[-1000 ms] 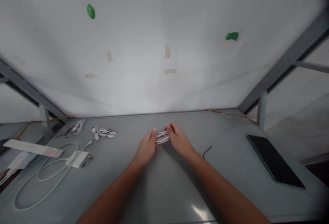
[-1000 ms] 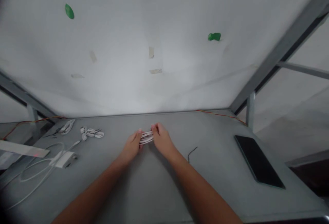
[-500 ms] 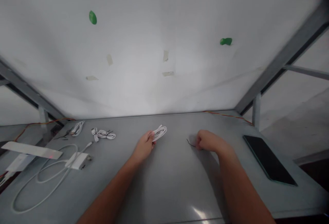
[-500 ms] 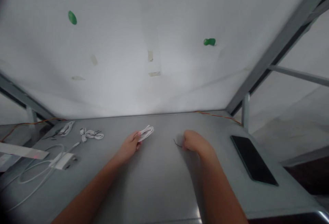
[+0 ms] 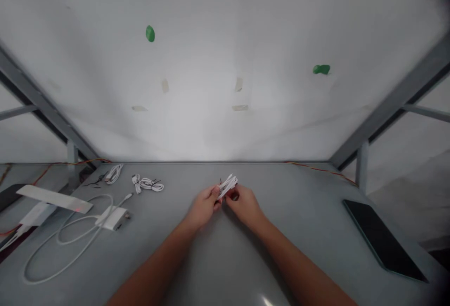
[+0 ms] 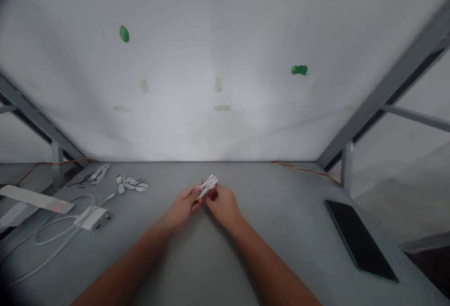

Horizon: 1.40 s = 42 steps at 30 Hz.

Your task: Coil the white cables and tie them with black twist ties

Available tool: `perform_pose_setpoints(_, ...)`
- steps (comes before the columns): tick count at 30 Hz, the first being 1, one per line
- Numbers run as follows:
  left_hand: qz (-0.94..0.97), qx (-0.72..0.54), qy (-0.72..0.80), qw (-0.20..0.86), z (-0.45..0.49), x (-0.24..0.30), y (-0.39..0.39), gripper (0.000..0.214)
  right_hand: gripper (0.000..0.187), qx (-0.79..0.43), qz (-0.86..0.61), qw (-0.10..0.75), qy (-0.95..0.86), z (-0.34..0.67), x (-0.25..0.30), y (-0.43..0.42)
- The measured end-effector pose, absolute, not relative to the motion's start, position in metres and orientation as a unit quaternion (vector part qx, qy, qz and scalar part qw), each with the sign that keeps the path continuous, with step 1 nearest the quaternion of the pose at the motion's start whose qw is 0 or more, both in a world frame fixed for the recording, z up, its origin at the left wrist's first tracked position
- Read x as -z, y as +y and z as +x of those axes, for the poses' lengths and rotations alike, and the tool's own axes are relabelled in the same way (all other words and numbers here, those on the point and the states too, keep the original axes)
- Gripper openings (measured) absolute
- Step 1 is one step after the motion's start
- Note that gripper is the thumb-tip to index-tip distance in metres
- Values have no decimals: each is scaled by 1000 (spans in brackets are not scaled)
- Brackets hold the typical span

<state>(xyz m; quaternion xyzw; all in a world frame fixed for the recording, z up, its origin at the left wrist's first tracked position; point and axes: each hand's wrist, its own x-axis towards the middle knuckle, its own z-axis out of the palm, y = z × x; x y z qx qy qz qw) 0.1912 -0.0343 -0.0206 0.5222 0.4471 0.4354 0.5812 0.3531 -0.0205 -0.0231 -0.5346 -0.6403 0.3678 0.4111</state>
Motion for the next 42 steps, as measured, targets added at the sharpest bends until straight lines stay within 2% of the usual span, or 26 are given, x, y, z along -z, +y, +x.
perform_pose_setpoints(5,491,-463,449,587,187,19,-30,53,9,-327,-500,387,-702,350,33,-21)
perform_pose_setpoints(11,510,-454,486,546,181,21,-25,51,18,-233,-495,379,-747,349,29,-26)
perform_pose_setpoints(19,638,-413,540,361,179,24,-24,37,22,-81,-437,323,-835,349,23,-37)
perform_pose_setpoints(26,712,-340,553,269,183,23,-34,33,29,-7,-312,331,-891,356,24,-27)
perform_pose_setpoints(30,752,-328,524,229,185,24,-38,32,31,-12,-339,358,-870,356,24,-25)
perform_pose_setpoints(34,747,-356,503,248,187,20,-39,35,29,-55,-373,390,-840,355,30,-24)
perform_pose_setpoints(42,662,-394,523,365,191,13,-40,29,30,-93,-380,360,-847,353,32,-25)
